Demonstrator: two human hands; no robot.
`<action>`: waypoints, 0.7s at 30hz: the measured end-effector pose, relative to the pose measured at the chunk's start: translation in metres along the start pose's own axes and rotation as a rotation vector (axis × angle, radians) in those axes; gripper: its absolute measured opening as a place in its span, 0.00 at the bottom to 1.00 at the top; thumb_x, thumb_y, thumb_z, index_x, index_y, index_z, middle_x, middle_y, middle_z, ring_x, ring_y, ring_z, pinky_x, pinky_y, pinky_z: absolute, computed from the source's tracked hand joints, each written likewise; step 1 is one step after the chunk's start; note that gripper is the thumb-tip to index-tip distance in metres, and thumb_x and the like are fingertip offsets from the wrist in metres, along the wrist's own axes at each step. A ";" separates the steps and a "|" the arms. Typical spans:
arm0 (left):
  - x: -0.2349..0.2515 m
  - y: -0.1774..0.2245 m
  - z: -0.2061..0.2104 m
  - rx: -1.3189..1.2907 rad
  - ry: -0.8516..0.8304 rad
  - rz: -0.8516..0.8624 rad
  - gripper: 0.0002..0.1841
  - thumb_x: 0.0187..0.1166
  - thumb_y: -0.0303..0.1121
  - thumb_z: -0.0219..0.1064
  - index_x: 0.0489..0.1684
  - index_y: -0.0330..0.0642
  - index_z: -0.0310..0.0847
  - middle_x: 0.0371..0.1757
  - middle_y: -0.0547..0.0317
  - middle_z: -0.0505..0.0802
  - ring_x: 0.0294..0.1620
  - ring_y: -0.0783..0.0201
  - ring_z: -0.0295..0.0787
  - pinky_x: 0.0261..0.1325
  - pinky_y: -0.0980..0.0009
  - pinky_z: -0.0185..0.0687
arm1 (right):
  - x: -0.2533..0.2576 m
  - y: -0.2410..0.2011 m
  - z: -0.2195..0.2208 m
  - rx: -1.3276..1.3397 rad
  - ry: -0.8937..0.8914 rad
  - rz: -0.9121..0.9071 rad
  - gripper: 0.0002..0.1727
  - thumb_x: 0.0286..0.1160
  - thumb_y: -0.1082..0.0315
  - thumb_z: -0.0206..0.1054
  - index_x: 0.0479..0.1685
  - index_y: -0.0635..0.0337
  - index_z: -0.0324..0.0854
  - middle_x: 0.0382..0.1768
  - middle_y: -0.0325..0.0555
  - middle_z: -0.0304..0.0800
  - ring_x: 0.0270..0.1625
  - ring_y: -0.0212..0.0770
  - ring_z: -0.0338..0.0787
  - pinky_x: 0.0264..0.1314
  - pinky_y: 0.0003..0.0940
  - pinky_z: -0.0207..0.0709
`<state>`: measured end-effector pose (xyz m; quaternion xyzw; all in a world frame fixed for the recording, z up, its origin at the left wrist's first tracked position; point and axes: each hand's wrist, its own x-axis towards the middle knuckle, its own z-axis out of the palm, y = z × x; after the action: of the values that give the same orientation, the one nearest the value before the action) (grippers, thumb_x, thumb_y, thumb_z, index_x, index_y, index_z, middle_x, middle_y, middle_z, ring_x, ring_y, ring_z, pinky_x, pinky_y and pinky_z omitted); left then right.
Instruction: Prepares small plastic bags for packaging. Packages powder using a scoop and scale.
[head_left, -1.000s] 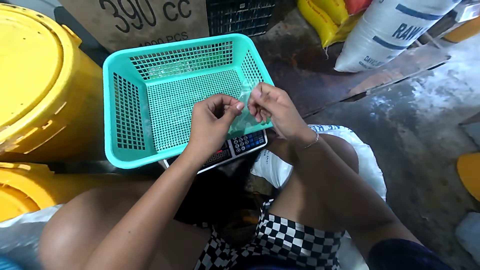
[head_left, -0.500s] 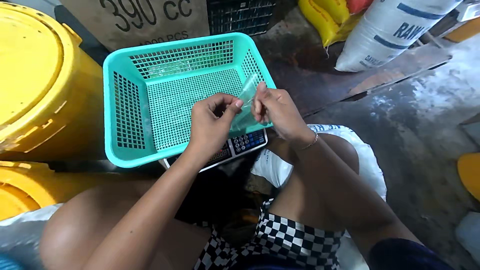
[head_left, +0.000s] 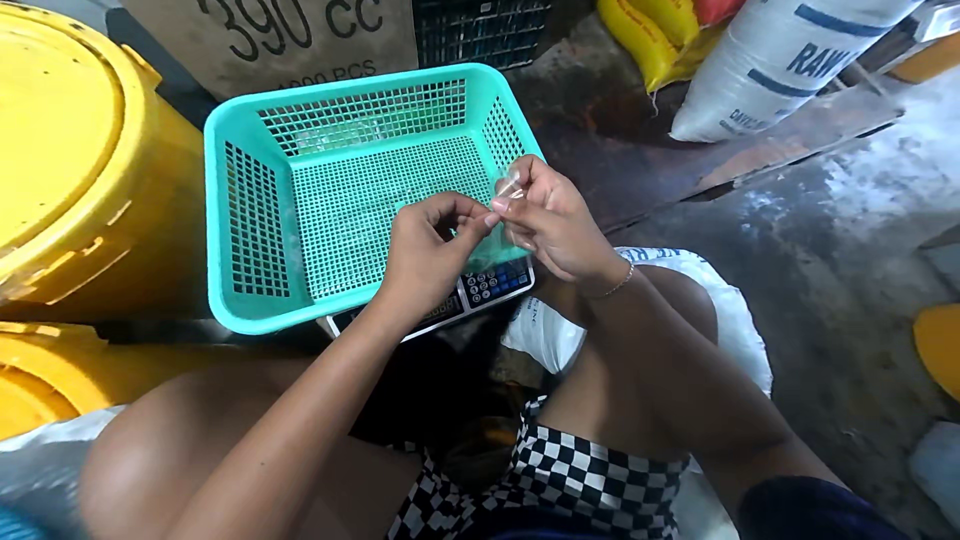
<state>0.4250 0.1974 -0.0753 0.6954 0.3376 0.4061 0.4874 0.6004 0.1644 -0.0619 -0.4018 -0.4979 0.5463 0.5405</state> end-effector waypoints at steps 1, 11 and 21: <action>0.000 0.000 0.000 -0.006 -0.003 0.003 0.03 0.79 0.30 0.71 0.38 0.42 0.88 0.30 0.71 0.91 0.30 0.82 0.84 0.35 0.85 0.80 | 0.000 0.000 0.001 0.002 0.008 0.002 0.12 0.81 0.79 0.58 0.43 0.51 0.62 0.25 0.29 0.72 0.17 0.19 0.64 0.18 0.13 0.57; 0.002 -0.002 -0.002 0.004 -0.022 -0.002 0.03 0.79 0.29 0.71 0.39 0.41 0.87 0.30 0.69 0.91 0.29 0.82 0.84 0.35 0.85 0.80 | 0.001 -0.005 -0.003 -0.073 0.080 -0.022 0.12 0.84 0.74 0.56 0.61 0.57 0.62 0.31 0.31 0.81 0.27 0.22 0.79 0.32 0.17 0.75; 0.001 -0.003 -0.001 0.041 -0.070 -0.022 0.03 0.76 0.31 0.72 0.40 0.43 0.88 0.33 0.69 0.91 0.33 0.80 0.86 0.37 0.83 0.80 | 0.001 -0.001 -0.004 -0.206 -0.017 -0.028 0.15 0.80 0.80 0.55 0.60 0.61 0.61 0.27 0.31 0.76 0.23 0.20 0.72 0.26 0.15 0.66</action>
<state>0.4246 0.1998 -0.0777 0.7154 0.3363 0.3690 0.4889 0.6041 0.1656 -0.0613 -0.4439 -0.5614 0.4879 0.4997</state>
